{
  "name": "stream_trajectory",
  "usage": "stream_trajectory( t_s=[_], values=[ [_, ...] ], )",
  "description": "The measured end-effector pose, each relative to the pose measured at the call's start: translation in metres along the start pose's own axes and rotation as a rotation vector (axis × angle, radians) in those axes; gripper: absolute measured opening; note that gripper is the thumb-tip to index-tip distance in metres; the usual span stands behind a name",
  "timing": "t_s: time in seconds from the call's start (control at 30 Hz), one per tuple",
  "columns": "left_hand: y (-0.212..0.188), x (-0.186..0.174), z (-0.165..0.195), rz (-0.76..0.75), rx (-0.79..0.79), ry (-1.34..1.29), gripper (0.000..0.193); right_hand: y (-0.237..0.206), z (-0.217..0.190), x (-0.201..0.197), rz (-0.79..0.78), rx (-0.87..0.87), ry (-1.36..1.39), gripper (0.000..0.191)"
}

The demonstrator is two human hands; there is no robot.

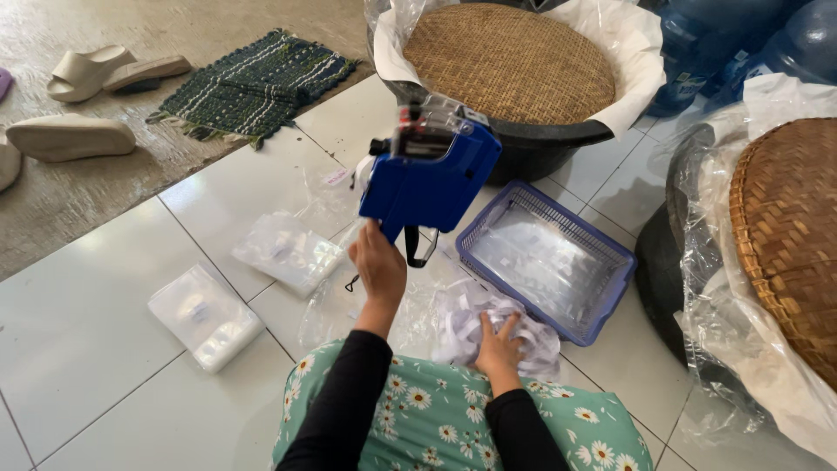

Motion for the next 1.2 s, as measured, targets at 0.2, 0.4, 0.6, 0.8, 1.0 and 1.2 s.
stream_trajectory(
  t_s=[0.2,0.4,0.6,0.8,1.0,1.2],
  values=[
    [0.017,0.054,-0.023,-0.193,-0.137,-0.301,0.045,0.015,0.023,-0.008,0.284,-0.079,0.079,0.089],
    [0.003,0.081,-0.072,-0.447,-0.446,-0.251,0.02,0.013,0.021,-0.008,0.236,-0.093,0.384,0.062],
    [-0.013,0.088,-0.095,-0.58,-0.478,-0.069,0.019,0.014,0.021,-0.002,0.19,-0.029,0.481,0.052],
    [-0.021,0.087,-0.107,-0.611,-0.451,0.143,0.02,0.021,0.025,0.004,0.187,-0.019,0.524,0.049],
    [-0.023,0.088,-0.126,-0.61,-0.459,0.237,0.029,0.027,0.025,0.005,0.2,-0.033,0.546,0.048],
    [-0.035,0.089,-0.132,-0.678,-0.562,0.395,0.038,0.031,0.024,0.007,0.196,-0.018,0.533,0.049]
  ],
)
Point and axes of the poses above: each hand's wrist, its own y-axis towards the middle knuckle, its own x-axis out of the palm, z = x × y, the point moved 5 cm from there along y, towards the middle knuckle, and after that the axes turned 2 degrees about x, right-handed, at the moved point
